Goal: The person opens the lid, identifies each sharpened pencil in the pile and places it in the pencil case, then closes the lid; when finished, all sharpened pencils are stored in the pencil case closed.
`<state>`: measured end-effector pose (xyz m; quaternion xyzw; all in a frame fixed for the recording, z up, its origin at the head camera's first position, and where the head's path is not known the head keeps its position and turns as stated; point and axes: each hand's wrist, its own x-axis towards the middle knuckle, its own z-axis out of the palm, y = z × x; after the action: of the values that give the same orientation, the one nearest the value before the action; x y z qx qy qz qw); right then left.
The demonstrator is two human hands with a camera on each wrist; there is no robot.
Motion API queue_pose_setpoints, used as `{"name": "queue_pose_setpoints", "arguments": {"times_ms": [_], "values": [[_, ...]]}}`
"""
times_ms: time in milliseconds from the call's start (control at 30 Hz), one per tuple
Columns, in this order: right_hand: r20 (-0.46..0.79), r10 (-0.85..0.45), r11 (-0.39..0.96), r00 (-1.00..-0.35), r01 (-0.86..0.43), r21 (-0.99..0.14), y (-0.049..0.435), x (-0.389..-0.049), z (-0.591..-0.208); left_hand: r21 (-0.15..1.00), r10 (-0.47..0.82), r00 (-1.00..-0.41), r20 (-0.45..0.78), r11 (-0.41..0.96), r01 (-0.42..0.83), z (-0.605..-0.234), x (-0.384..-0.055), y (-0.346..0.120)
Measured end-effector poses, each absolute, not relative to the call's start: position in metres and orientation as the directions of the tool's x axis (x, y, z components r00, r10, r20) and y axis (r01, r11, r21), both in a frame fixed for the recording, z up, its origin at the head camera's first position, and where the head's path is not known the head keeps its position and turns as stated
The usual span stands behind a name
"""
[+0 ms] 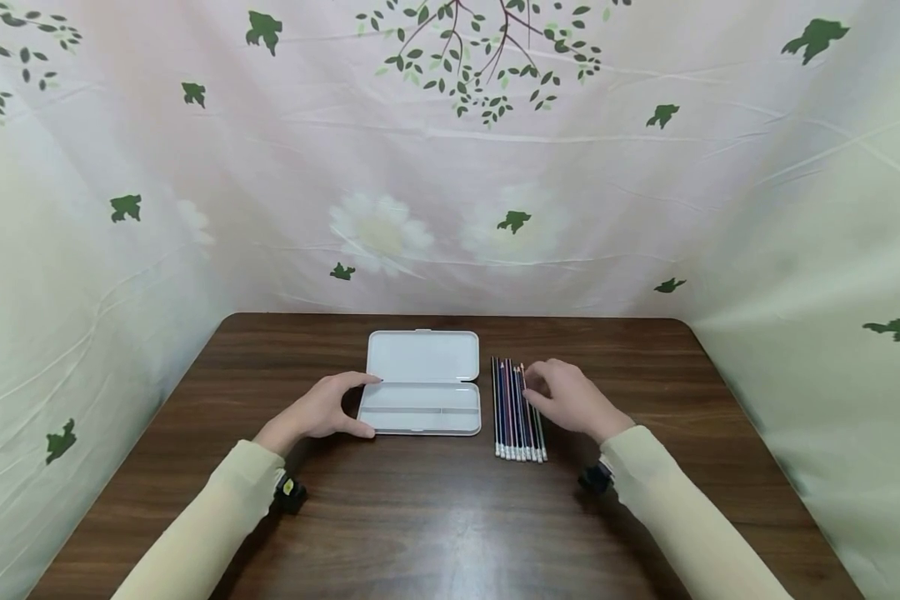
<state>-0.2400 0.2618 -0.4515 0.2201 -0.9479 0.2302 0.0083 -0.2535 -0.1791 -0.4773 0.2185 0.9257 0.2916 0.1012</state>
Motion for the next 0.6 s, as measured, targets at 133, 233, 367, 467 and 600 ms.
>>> {"name": "queue_pose_setpoints", "arguments": {"times_ms": [133, 233, 367, 467, 600], "values": [[0.000, -0.423, 0.796, -0.906, -0.371, -0.479, 0.271, -0.232, -0.454, 0.587, 0.457, -0.887, -0.069, 0.738, 0.334, -0.478, -0.254, -0.179], [-0.046, -0.439, 0.787, -0.897, -0.360, -0.501, 0.276, -0.227, -0.458, 0.593, 0.446, -0.891, -0.080, 0.740, 0.318, -0.477, -0.254, -0.179], [-0.049, -0.440, 0.785, -0.897, -0.358, -0.506, 0.280, -0.225, -0.465, 0.600, 0.436, -0.896, -0.090, 0.742, 0.300, -0.476, -0.254, -0.179], [-0.043, -0.436, 0.787, -0.899, -0.358, -0.503, 0.281, -0.225, -0.469, 0.600, 0.437, -0.895, -0.091, 0.741, 0.301, -0.476, -0.255, -0.179], [-0.033, -0.423, 0.795, -0.905, -0.353, -0.494, 0.281, -0.226, -0.471, 0.601, 0.443, -0.893, -0.082, 0.737, 0.311, -0.476, -0.255, -0.178]]}}
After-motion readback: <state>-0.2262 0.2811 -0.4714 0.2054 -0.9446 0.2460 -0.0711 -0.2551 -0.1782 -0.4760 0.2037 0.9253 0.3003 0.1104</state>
